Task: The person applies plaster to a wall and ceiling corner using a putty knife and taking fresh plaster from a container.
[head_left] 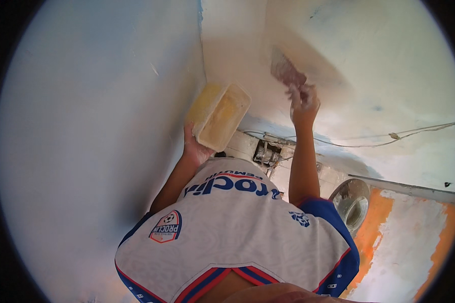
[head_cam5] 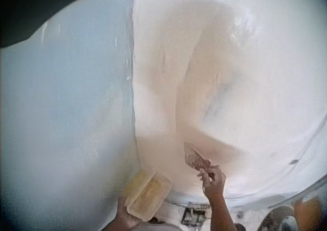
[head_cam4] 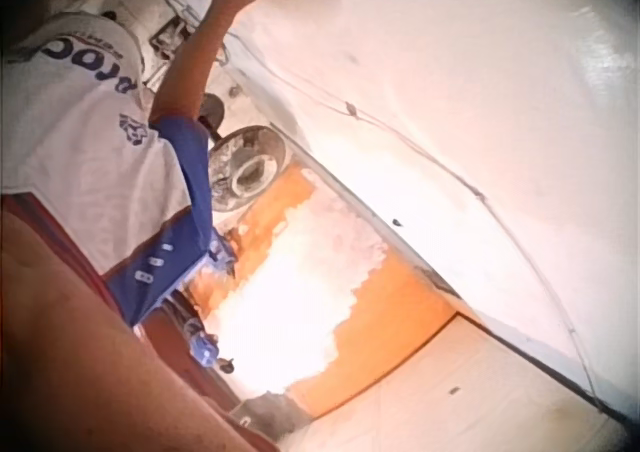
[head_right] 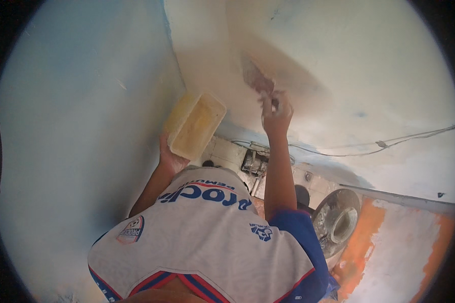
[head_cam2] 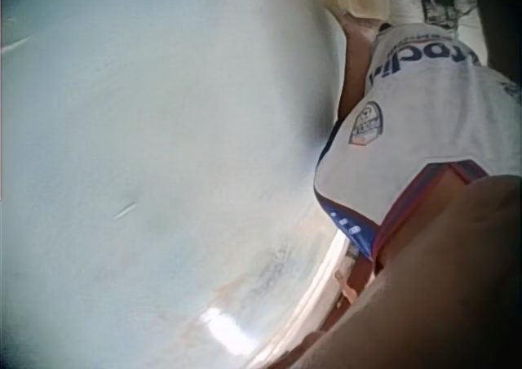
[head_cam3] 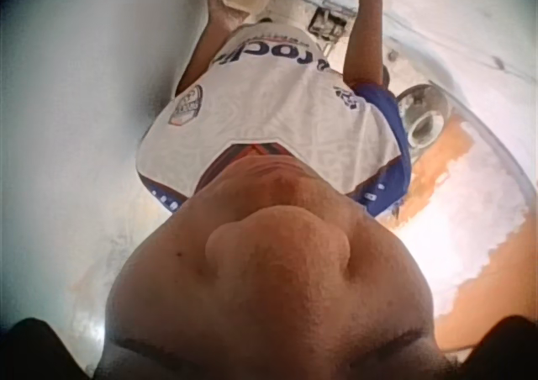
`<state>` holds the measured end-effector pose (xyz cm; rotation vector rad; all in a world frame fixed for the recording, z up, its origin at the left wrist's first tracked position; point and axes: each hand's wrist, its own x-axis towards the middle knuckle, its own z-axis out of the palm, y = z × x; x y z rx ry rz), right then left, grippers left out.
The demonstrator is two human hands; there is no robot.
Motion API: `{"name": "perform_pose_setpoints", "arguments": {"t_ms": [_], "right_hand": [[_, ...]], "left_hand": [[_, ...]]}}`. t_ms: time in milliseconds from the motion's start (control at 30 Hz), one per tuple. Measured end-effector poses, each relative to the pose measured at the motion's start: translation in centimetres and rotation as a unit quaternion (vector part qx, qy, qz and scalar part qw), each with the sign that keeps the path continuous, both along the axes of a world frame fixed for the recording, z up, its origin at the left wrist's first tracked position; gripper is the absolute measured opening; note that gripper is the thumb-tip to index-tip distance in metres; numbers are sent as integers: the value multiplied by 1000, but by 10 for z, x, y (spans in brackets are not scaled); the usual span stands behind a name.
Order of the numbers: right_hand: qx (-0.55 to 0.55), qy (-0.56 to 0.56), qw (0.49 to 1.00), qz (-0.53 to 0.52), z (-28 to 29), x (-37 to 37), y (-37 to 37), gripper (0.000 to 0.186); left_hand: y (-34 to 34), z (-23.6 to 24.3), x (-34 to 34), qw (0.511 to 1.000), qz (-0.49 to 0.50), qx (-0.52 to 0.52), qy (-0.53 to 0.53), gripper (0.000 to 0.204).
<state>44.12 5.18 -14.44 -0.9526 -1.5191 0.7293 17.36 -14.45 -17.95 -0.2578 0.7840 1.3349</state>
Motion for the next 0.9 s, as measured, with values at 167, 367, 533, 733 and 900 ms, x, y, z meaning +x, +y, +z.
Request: {"name": "perform_pose_setpoints", "arguments": {"t_ms": [167, 367, 533, 733, 900], "right_hand": [[42, -260, 964, 21, 61, 10, 0, 14], [348, -262, 899, -30, 138, 9, 36, 21], [280, -361, 889, 42, 125, 11, 36, 19], [291, -346, 891, 30, 144, 6, 31, 23], [349, -321, 881, -8, 124, -4, 43, 26]], "left_hand": [[-2, -5, -5, 999, 6, -42, -3, 71], [3, -14, -8, 999, -17, 29, -32, 74], [3, 1, -3, 996, -30, 75, -33, 69], [-7, -9, -5, 998, -8, 57, -12, 70], [-4, -11, -6, 998, -15, 57, -27, 72]]}}
